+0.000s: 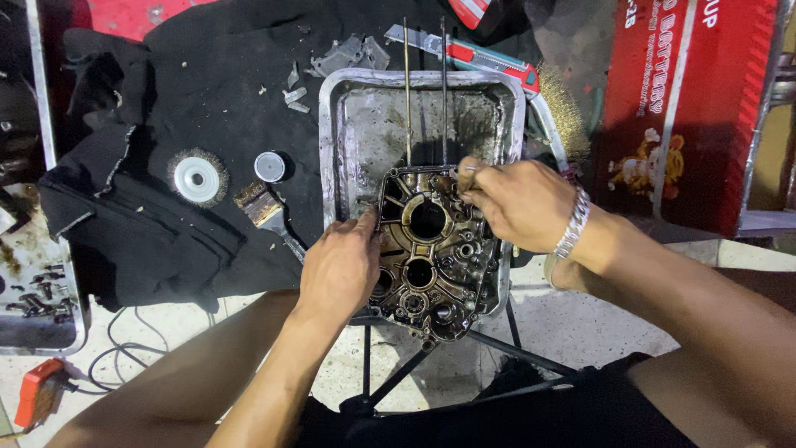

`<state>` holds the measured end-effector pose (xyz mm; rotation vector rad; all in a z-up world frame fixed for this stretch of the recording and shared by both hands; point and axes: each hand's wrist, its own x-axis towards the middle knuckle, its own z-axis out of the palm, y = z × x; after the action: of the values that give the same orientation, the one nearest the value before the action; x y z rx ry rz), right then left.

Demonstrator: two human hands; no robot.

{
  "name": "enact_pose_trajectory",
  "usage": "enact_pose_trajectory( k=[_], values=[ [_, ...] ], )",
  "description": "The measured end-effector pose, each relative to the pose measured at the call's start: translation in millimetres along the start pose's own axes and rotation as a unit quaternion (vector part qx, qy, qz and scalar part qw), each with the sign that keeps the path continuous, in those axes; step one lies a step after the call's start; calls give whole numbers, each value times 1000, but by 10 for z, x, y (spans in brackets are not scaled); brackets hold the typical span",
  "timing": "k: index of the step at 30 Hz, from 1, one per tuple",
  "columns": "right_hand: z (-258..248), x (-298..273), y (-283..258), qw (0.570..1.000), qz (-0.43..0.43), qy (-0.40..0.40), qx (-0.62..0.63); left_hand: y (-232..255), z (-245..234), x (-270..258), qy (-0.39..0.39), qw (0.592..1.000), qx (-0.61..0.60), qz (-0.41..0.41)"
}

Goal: The person scrubs a disassembled engine cylinder head with a brush and applies liquid from a bottle to the part. They continue scrubbing and wiping the component while seated at a low workbench.

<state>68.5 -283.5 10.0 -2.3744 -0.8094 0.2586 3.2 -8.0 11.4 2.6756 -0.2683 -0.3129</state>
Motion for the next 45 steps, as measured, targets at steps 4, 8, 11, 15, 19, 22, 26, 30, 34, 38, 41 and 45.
enact_pose_trajectory(
  k=[4, 8, 11, 15, 19, 22, 26, 30, 34, 38, 41, 45],
  values=[
    [38, -147, -20, 996, -26, 72, 38, 8, 9, 11, 3, 1000, 1, 1],
    [30, -222, 2, 999, 52, -7, -12, 9, -4, 11, -9, 1000, -1, -7],
    [50, -325, -75, 998, -20, 42, -31, 8, 7, 18, -9, 1000, 8, -7],
    [87, -415, -130, 998, -20, 60, -32, -19, 41, 13, -8, 1000, 14, 0],
    [70, -312, -30, 992, 80, 54, 83, -9, 31, 10, -17, 1000, 10, -10],
    [-8, -286, -67, 988, 150, -22, 34, 14, 9, 32, -19, 1000, 7, -14],
    [-35, -315, -186, 989, 120, 23, 89, -7, 37, 15, -7, 1000, 11, -3],
    [-55, -268, -198, 991, 114, 16, 64, -30, 54, 17, -12, 1000, 20, -4],
    [-30, -259, -190, 986, 158, -7, 48, -35, 69, 18, -8, 1000, 26, 9],
    [-14, -266, -172, 993, 120, 3, 21, -26, 42, 19, -8, 1000, 22, 4],
    [37, -339, -178, 997, -19, 74, -29, -13, 52, 11, -6, 1000, 14, 1],
    [138, -401, -295, 991, -46, 64, -112, -19, 59, 11, -3, 1000, 26, 7]
  ],
)
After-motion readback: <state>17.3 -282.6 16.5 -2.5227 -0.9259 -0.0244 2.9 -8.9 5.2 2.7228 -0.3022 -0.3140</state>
